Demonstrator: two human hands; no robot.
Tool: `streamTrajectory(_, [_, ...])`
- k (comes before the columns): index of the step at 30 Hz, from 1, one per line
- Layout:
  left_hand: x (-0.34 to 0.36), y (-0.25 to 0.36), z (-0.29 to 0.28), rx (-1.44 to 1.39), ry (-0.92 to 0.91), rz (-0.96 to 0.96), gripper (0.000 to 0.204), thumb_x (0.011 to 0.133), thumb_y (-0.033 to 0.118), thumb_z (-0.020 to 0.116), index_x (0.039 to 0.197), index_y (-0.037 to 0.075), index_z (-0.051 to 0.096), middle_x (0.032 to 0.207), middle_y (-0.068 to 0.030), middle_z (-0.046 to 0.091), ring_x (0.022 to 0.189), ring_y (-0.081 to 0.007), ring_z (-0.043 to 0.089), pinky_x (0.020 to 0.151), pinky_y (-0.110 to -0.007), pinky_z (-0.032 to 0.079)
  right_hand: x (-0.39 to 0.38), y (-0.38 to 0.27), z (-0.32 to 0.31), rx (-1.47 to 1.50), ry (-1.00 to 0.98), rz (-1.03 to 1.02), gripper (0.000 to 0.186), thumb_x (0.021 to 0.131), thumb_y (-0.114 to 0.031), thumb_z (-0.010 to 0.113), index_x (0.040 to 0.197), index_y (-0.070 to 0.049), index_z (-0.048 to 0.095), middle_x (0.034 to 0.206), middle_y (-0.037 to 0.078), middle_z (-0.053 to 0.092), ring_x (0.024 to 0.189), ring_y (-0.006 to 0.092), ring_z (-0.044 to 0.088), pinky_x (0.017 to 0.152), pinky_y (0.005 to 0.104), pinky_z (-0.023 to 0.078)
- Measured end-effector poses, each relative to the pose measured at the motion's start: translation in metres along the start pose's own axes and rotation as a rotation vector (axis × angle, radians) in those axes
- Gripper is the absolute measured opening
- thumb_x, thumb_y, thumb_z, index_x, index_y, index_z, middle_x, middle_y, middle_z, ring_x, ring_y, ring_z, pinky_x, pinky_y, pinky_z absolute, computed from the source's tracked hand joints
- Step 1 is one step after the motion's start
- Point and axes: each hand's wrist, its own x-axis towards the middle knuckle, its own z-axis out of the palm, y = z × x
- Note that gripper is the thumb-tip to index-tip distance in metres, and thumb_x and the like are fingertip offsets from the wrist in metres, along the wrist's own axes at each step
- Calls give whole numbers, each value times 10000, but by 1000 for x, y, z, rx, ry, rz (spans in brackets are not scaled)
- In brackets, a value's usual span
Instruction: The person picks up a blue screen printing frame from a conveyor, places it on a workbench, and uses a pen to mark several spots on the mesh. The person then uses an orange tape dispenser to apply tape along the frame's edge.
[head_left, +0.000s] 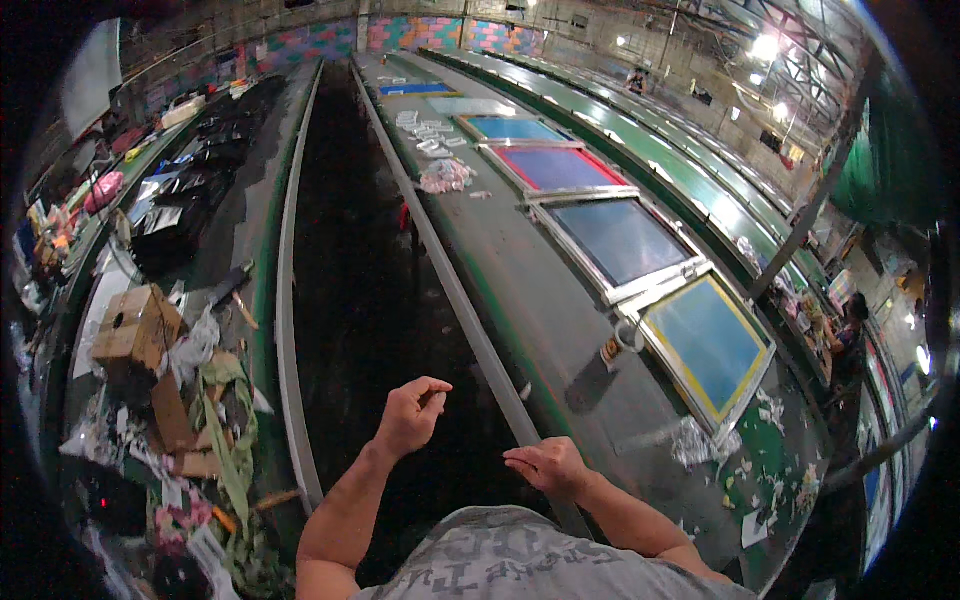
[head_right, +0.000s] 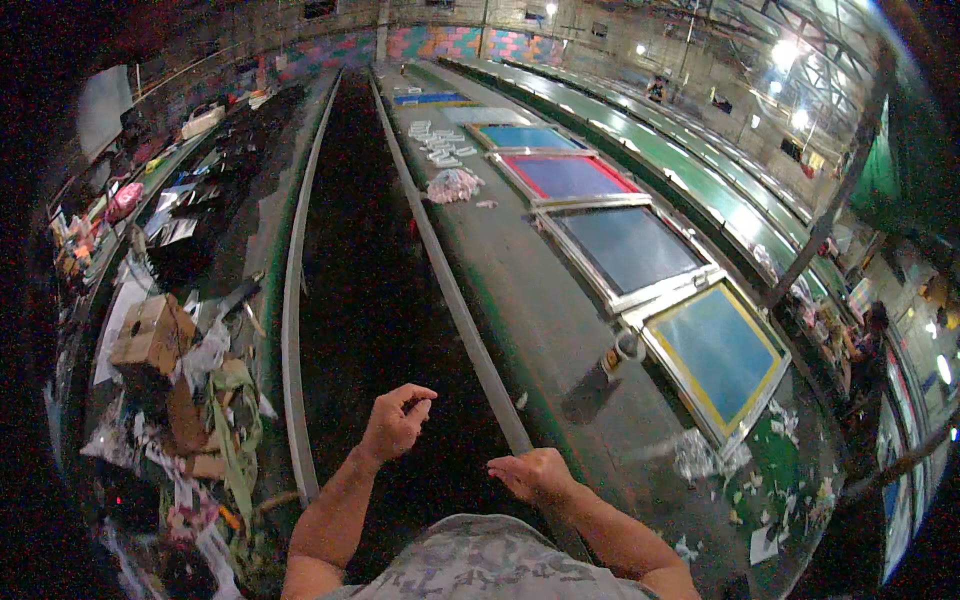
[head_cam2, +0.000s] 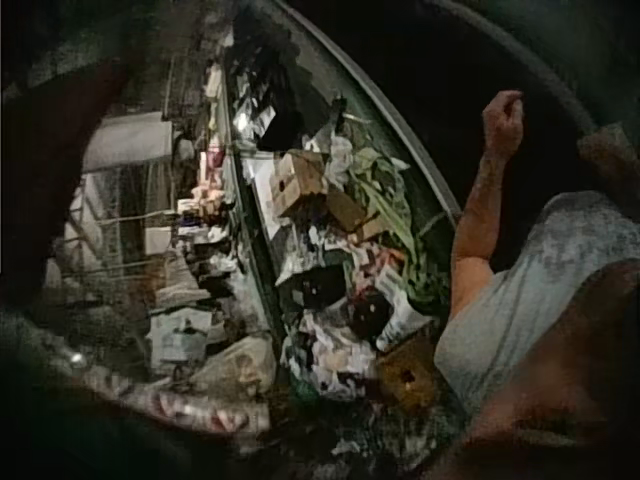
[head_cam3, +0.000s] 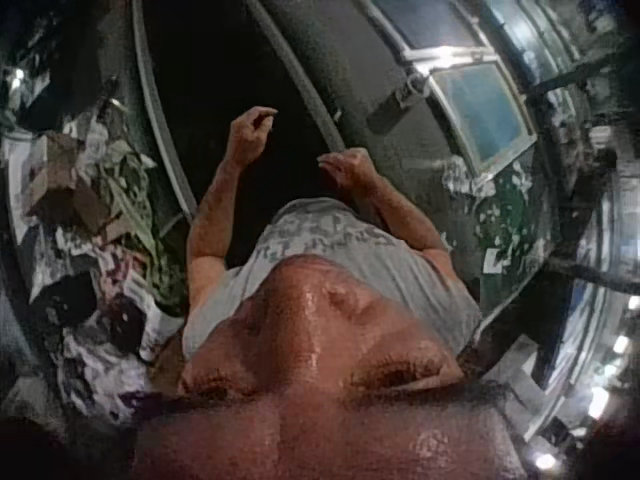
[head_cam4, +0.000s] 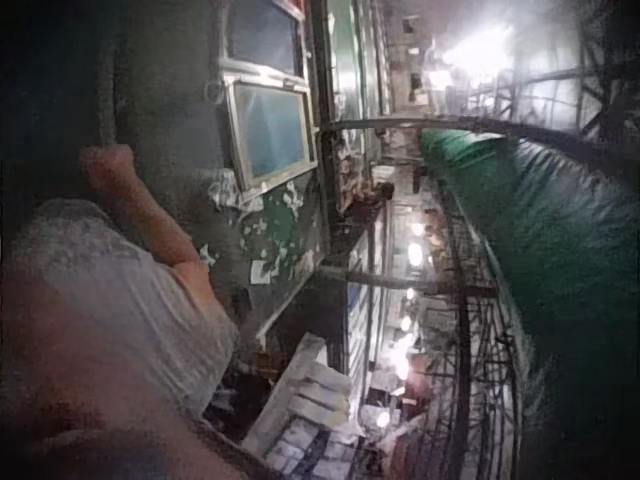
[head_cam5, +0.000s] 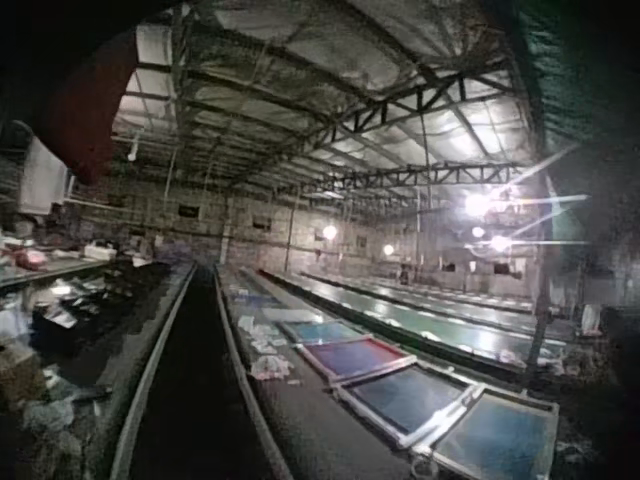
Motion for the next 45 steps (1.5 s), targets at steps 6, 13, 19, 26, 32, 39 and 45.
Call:
streamTrajectory(6, [123, -38, -57, -67, -91, -128, 204, 1076, 78, 632, 1230, 32, 758, 915, -80, 763, 701, -117, 665, 631, -287, 558, 96, 76, 23, -83, 83, 97, 170, 913, -257, 873, 1036, -174, 791, 726, 91, 746, 619, 317, 741, 549, 442, 574])
streamTrajectory(13, [262, -114, -101, -47, -81, -128, 220, 1016, 66, 730, 1230, 30, 763, 940, -72, 775, 735, -119, 678, 666, -280, 570, 151, 194, 24, -158, 161, 502, 123, 969, -236, 821, 990, -119, 788, 774, 125, 757, 671, 306, 766, 596, 426, 581])
streamTrajectory(19, [403, -165, -148, 147, -133, -152, 241, 946, 108, 816, 1170, 25, 781, 923, -26, 739, 766, -92, 654, 715, -278, 563, 285, 319, 32, -154, 440, 597, 90, 976, -196, 810, 986, -109, 789, 824, 126, 780, 664, 287, 760, 597, 379, 579])
streamTrajectory(26, [542, -201, -253, 213, -69, -143, 202, 1019, 57, 667, 1176, 59, 792, 857, -52, 725, 709, -105, 649, 647, -288, 521, 510, 392, 124, 35, 328, 201, 89, 913, -172, 844, 991, -163, 802, 815, 94, 785, 668, 298, 759, 601, 395, 595])
streamTrajectory(32, [685, -284, -346, 212, -24, -218, 192, 1043, 49, 632, 1161, 22, 780, 726, -11, 669, 605, -77, 606, 569, -270, 488, 697, 449, 213, 61, 142, -29, 127, 896, -211, 855, 1006, -180, 799, 730, 71, 740, 617, 306, 723, 557, 448, 574])
streamTrajectory(39, [874, -356, -432, 92, 120, -97, 168, 983, 45, 725, 1140, 26, 783, 849, -41, 715, 711, -96, 634, 648, -281, 522, 899, 513, 258, -10, 41, -75, 127, 870, -153, 868, 987, -140, 820, 777, 83, 774, 650, 285, 742, 599, 427, 589])
streamTrajectory(45, [1030, -412, -477, 8, 110, -85, 257, 908, 43, 793, 1164, 37, 781, 913, -72, 696, 771, -143, 655, 711, -295, 548, 982, 608, 282, -25, 70, 121, 98, 944, -222, 813, 1019, -160, 816, 799, 82, 783, 657, 305, 751, 599, 432, 601])
